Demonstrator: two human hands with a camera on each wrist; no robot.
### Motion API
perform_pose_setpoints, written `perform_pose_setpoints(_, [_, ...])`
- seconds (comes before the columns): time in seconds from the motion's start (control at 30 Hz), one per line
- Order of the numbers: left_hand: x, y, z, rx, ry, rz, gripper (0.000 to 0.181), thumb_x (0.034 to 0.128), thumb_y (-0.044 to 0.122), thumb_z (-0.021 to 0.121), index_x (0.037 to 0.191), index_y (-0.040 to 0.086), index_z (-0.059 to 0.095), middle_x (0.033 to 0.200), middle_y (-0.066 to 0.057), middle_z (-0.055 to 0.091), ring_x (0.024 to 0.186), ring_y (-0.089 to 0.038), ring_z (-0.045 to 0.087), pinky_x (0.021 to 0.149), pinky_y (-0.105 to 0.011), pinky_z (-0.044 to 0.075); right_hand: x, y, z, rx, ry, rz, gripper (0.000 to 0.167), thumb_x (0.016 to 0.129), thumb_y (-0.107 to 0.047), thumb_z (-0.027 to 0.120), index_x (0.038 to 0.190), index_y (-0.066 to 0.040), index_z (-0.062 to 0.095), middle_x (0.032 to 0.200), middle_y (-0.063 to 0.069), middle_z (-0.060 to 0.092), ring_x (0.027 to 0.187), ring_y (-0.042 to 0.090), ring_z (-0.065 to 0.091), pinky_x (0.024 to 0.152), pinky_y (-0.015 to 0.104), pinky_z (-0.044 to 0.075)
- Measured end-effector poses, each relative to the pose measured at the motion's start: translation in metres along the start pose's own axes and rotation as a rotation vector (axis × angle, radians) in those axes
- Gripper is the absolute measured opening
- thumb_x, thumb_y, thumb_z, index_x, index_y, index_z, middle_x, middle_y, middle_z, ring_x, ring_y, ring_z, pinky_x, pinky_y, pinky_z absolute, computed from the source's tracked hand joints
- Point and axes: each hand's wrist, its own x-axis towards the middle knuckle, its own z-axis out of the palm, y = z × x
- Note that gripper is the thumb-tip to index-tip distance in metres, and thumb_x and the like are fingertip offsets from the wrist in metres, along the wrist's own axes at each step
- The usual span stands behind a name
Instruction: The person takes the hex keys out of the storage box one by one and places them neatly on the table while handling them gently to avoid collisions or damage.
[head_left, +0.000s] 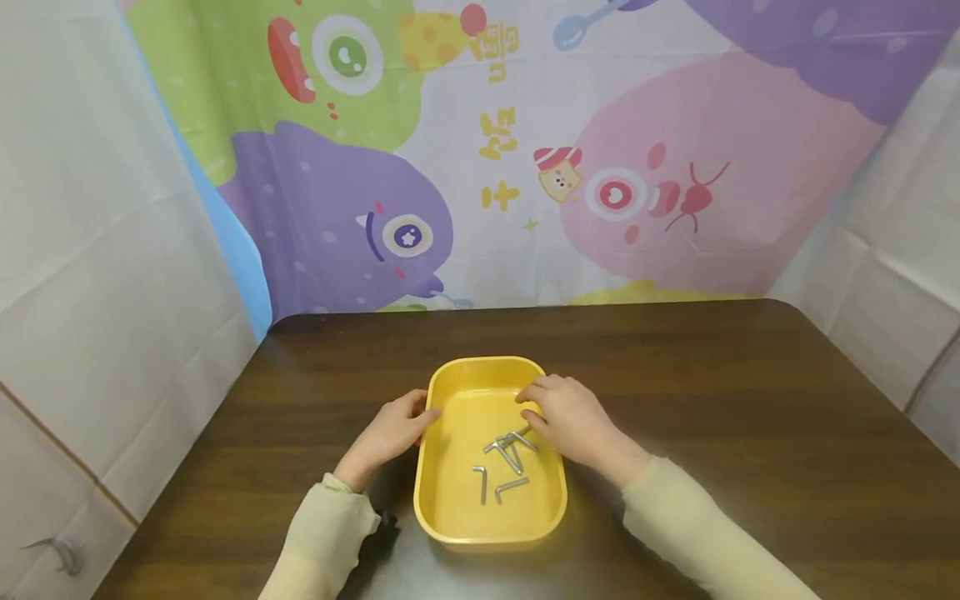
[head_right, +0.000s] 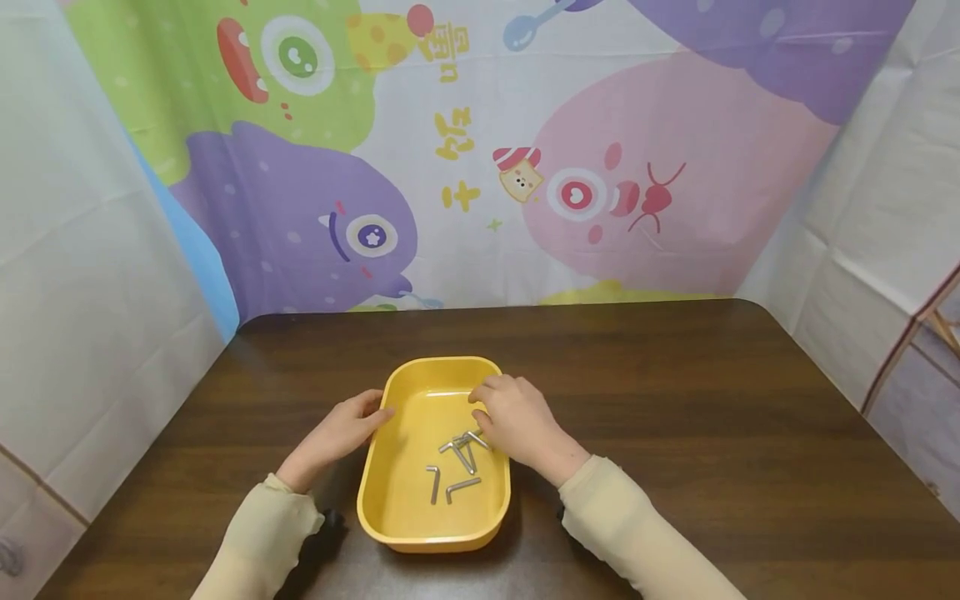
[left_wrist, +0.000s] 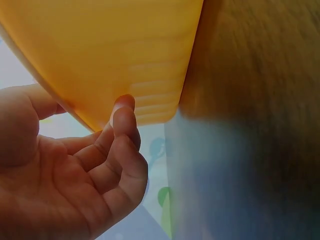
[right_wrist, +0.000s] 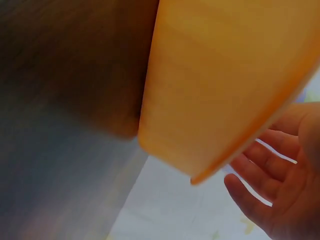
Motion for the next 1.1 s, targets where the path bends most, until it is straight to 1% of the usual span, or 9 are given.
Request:
perform_pose_setpoints(0.17, [0.0,0.0,0.0,0.009,-0.009,0.01,0.035,0.0913,0.019,0.051,0.119,-0.002,0.051,0.066,-0.004,0.054,0.054,-0.015,0.049,0.053,-0.027,0.041,0.005,-0.008,0.008,-0.059,-0.112,-0.082,0.018,0.081,-0.019,0.066,0.097,-0.012,0.067,0.094,0.0,0.064,0.085,0.018,0.061,0.076,0.036,0.045])
perform_pose_setpoints(0.27, [0.0,0.0,0.0,0.012,-0.016,0.004,0.036,0.0912,0.019,0.051,0.12,-0.002,0.05,0.07,-0.006,0.056,0.056,-0.014,0.05,0.053,-0.027,0.041,0.006,-0.01,0.014,-0.105,-0.201,-0.115,0.024,0.081,-0.022,0.064,0.104,-0.013,0.065,0.095,0.0,0.064,0.086,0.017,0.06,0.079,0.036,0.044])
perform_pose_setpoints(0.37, [0.0,-0.001,0.001,0.014,-0.024,-0.008,0.037,0.0906,0.019,0.052,0.121,-0.001,0.049,0.077,-0.007,0.059,0.058,-0.014,0.051,0.055,-0.026,0.043,0.006,-0.012,0.018,-0.144,-0.253,-0.127,0.027,0.081,-0.022,0.063,0.107,-0.014,0.063,0.094,0.0,0.063,0.086,0.016,0.06,0.08,0.037,0.042])
perform_pose_setpoints(0.57, [-0.001,-0.002,0.002,0.011,-0.023,-0.018,0.038,0.0896,0.018,0.051,0.123,-0.001,0.047,0.081,-0.009,0.06,0.059,-0.014,0.052,0.057,-0.026,0.044,0.005,-0.018,0.02,-0.203,-0.263,-0.117,0.025,0.08,-0.022,0.063,0.105,-0.016,0.065,0.09,0.0,0.063,0.082,0.016,0.059,0.077,0.036,0.04])
perform_pose_setpoints(0.73, [-0.001,-0.004,0.003,0.011,-0.011,-0.02,0.038,0.0887,0.018,0.052,0.122,0.0,0.047,0.08,-0.009,0.059,0.059,-0.014,0.052,0.057,-0.026,0.044,0.006,-0.021,0.026,-0.212,-0.237,-0.101,0.016,0.078,-0.019,0.064,0.093,-0.017,0.067,0.079,-0.001,0.061,0.073,0.014,0.057,0.071,0.035,0.038])
perform_pose_setpoints(0.9, [-0.001,-0.003,0.003,0.009,-0.02,-0.019,0.038,0.0887,0.017,0.052,0.122,0.0,0.047,0.082,-0.009,0.06,0.06,-0.014,0.052,0.058,-0.026,0.044,0.008,-0.022,0.03,-0.228,-0.231,-0.078,0.007,0.076,-0.018,0.065,0.083,-0.017,0.066,0.073,-0.003,0.057,0.067,0.013,0.054,0.067,0.033,0.036])
perform_pose_setpoints(1.1, [0.0,0.0,0.002,0.018,-0.028,-0.011,0.038,0.0891,0.017,0.051,0.122,0.0,0.047,0.083,-0.009,0.06,0.061,-0.014,0.053,0.059,-0.026,0.044,0.01,-0.02,0.034,-0.243,-0.232,-0.052,0.007,0.073,-0.012,0.065,0.076,-0.017,0.062,0.07,-0.003,0.052,0.065,0.013,0.05,0.065,0.032,0.036])
